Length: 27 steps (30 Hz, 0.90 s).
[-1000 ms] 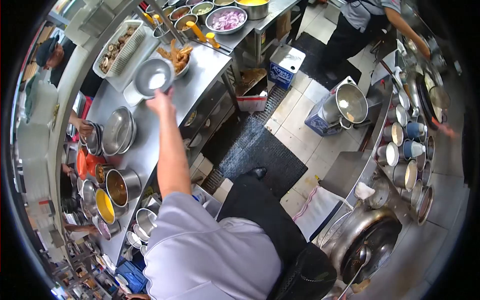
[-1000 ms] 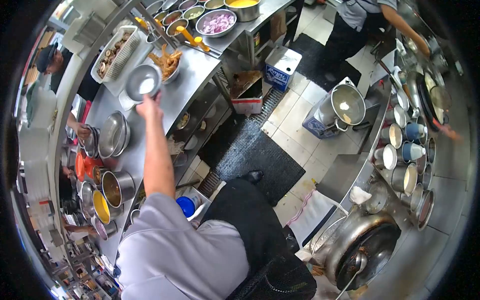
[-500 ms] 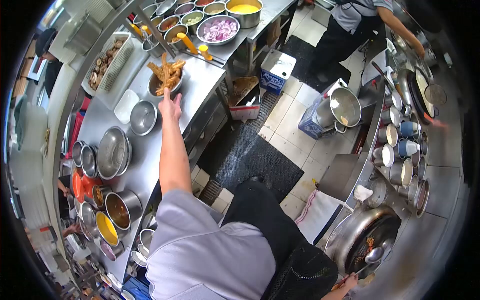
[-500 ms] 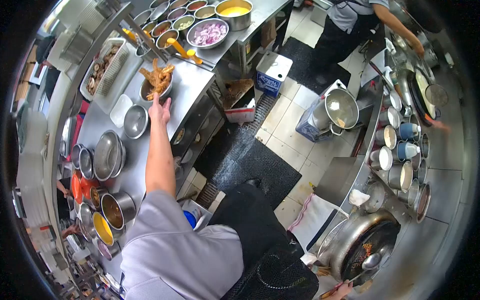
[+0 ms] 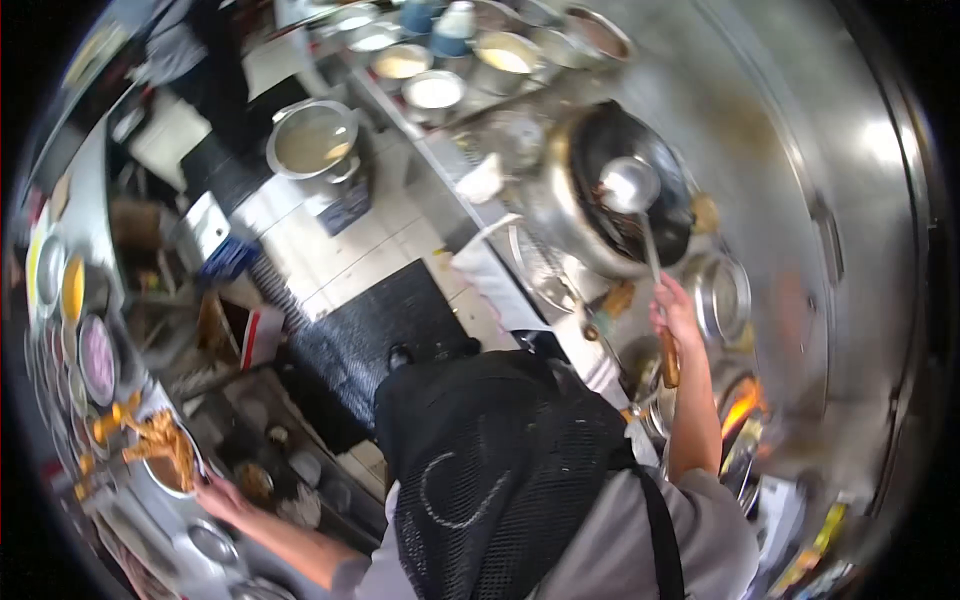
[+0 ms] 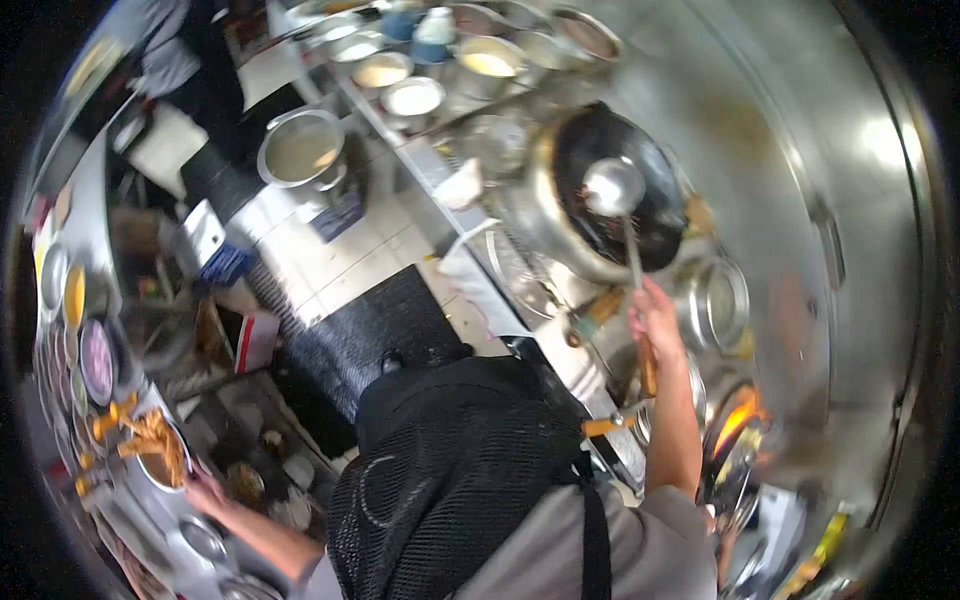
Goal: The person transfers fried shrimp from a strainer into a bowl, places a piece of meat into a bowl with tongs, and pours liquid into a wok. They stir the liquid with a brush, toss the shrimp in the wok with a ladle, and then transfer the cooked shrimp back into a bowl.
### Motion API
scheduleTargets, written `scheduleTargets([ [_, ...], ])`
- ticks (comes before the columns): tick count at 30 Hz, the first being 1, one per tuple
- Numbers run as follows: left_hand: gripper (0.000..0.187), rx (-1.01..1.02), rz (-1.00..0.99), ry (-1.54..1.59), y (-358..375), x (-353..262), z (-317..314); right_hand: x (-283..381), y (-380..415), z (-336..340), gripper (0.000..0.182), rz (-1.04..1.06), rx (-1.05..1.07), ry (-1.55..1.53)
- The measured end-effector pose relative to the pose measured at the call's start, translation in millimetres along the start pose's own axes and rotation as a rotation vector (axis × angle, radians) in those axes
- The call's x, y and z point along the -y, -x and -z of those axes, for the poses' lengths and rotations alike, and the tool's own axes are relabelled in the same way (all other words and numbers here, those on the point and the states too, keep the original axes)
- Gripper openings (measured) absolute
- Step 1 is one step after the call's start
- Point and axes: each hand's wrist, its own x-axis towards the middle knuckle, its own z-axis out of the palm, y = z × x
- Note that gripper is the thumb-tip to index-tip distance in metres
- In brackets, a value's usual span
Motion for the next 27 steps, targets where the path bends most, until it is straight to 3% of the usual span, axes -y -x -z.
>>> scheduleTargets([
  [1, 0.031, 0.043, 0.076, -0.147, 32, -51, -25, -1, 4, 2, 0.057, -0.016, 0.047, -0.001],
  [2, 0.029, 0.057, 0.212, 0.363, 33, -46, -40, -4, 5, 0, 0.057, -0.012, 0.017, -0.025],
  [4, 0.029, 0.116, 0.360, 0.670, 85, -130, -101, -6, 0, -3, 0.056, -0.043, 0.042, 0.074],
  [5, 0.029, 0.212, 0.328, 0.641, 116, -170, -133, -12, -17, 3, 0.056, -0.049, 0.025, 0.047],
  [6, 0.030, 0.305, 0.289, 0.611, 135, -197, -155, -27, -46, 15, 0.056, 0.019, -0.030, 0.223],
  [7, 0.034, 0.431, 0.320, 0.622, 125, -172, -172, -37, -69, 20, 0.056, 0.083, -0.087, 0.402],
  [8, 0.035, 0.515, 0.314, 0.642, 144, -197, -200, -45, -88, 23, 0.056, 0.078, -0.103, 0.369],
  [10, 0.041, 0.687, 0.351, 0.719, 186, -247, -258, -50, -125, 33, 0.057, 0.255, -0.387, 0.706],
  [13, 0.045, 0.959, 0.369, 0.660, 242, -301, -331, -31, -129, 26, 0.055, 0.151, -0.542, 0.731],
  [14, 0.046, 1.072, 0.372, 0.704, 267, -322, -356, -26, -128, 25, 0.051, 0.124, -0.550, 0.734],
  [17, 0.044, 1.309, 0.392, 0.670, 331, -360, -427, -58, -140, 42, 0.050, 0.358, -0.452, 0.644],
  [18, 0.043, 1.334, 0.403, 0.676, 353, -368, -449, -67, -131, 49, 0.050, 0.350, -0.463, 0.615],
  [20, 0.042, 1.476, 0.391, 0.694, 393, -380, -495, -75, -96, 51, 0.050, 0.457, -0.310, 0.459],
  [23, 0.041, 1.549, 0.233, 0.578, 459, -407, -553, -94, -46, 40, 0.051, 0.299, -0.441, 0.629],
  [25, 0.040, 1.484, -0.025, 0.436, 498, -413, -588, -107, -32, 46, 0.053, 0.218, -0.494, 0.753],
  [27, 0.020, 1.439, -0.389, 0.219, 518, -392, -642, -108, -23, 66, 0.056, 0.187, -0.482, 0.849],
])
